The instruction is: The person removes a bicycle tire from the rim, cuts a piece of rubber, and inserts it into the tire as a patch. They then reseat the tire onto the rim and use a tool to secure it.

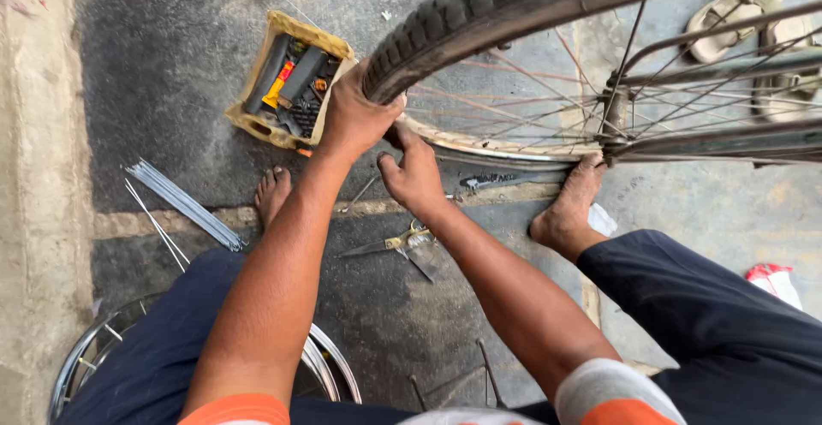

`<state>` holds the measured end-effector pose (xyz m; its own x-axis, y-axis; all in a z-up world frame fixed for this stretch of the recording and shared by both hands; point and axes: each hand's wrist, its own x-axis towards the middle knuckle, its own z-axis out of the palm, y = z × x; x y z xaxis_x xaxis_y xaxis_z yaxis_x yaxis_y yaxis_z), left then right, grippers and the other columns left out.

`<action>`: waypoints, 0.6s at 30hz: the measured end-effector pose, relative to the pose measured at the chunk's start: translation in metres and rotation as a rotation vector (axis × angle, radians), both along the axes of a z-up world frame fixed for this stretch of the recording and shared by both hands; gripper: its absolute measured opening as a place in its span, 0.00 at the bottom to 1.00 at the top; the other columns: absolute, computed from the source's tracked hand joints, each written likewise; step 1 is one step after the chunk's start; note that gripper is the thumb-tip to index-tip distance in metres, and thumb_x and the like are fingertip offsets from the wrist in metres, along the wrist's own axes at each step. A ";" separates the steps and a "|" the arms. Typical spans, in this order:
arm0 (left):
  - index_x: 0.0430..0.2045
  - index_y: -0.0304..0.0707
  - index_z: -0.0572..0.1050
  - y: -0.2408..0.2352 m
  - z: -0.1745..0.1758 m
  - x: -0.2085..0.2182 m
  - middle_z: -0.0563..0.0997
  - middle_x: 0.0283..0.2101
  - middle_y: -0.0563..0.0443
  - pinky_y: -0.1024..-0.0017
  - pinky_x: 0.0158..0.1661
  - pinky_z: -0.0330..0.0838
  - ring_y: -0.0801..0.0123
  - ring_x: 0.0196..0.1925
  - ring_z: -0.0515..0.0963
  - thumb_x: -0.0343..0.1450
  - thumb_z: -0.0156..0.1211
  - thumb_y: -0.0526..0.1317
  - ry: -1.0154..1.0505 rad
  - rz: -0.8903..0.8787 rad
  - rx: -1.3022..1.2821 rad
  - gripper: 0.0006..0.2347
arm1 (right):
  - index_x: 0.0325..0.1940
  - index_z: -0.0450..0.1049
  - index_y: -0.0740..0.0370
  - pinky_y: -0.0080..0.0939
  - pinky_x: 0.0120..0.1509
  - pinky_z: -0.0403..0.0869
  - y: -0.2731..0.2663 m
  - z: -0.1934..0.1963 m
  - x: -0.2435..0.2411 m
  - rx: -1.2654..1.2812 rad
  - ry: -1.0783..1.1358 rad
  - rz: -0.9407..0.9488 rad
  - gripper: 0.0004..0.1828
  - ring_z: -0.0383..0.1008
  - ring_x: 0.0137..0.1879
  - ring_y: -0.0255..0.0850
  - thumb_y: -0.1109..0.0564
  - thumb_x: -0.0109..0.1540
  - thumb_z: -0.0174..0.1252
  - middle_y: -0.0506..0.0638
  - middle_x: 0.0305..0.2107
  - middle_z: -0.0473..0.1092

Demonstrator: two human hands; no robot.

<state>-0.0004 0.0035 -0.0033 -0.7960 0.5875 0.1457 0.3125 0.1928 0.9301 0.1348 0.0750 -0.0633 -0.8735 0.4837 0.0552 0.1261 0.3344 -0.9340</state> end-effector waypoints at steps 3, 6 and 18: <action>0.44 0.32 0.79 0.002 0.009 0.000 0.86 0.38 0.44 0.67 0.45 0.78 0.65 0.43 0.86 0.64 0.73 0.35 0.094 0.069 -0.075 0.16 | 0.65 0.67 0.70 0.49 0.69 0.72 0.007 0.026 -0.004 -0.100 0.191 0.188 0.29 0.76 0.65 0.57 0.64 0.59 0.54 0.64 0.56 0.74; 0.47 0.35 0.78 -0.003 0.027 0.006 0.87 0.42 0.45 0.66 0.49 0.79 0.60 0.45 0.87 0.63 0.77 0.38 -0.027 -0.070 0.004 0.19 | 0.62 0.73 0.62 0.47 0.52 0.76 0.011 0.071 0.013 0.026 -0.244 0.028 0.23 0.80 0.42 0.55 0.59 0.61 0.56 0.61 0.49 0.77; 0.53 0.35 0.73 0.027 0.139 0.018 0.85 0.42 0.38 0.59 0.53 0.78 0.49 0.49 0.85 0.64 0.78 0.39 0.538 -0.146 -0.161 0.25 | 0.64 0.74 0.59 0.54 0.62 0.68 0.102 0.331 0.045 1.887 0.175 0.188 0.36 0.70 0.63 0.49 0.30 0.66 0.63 0.54 0.54 0.71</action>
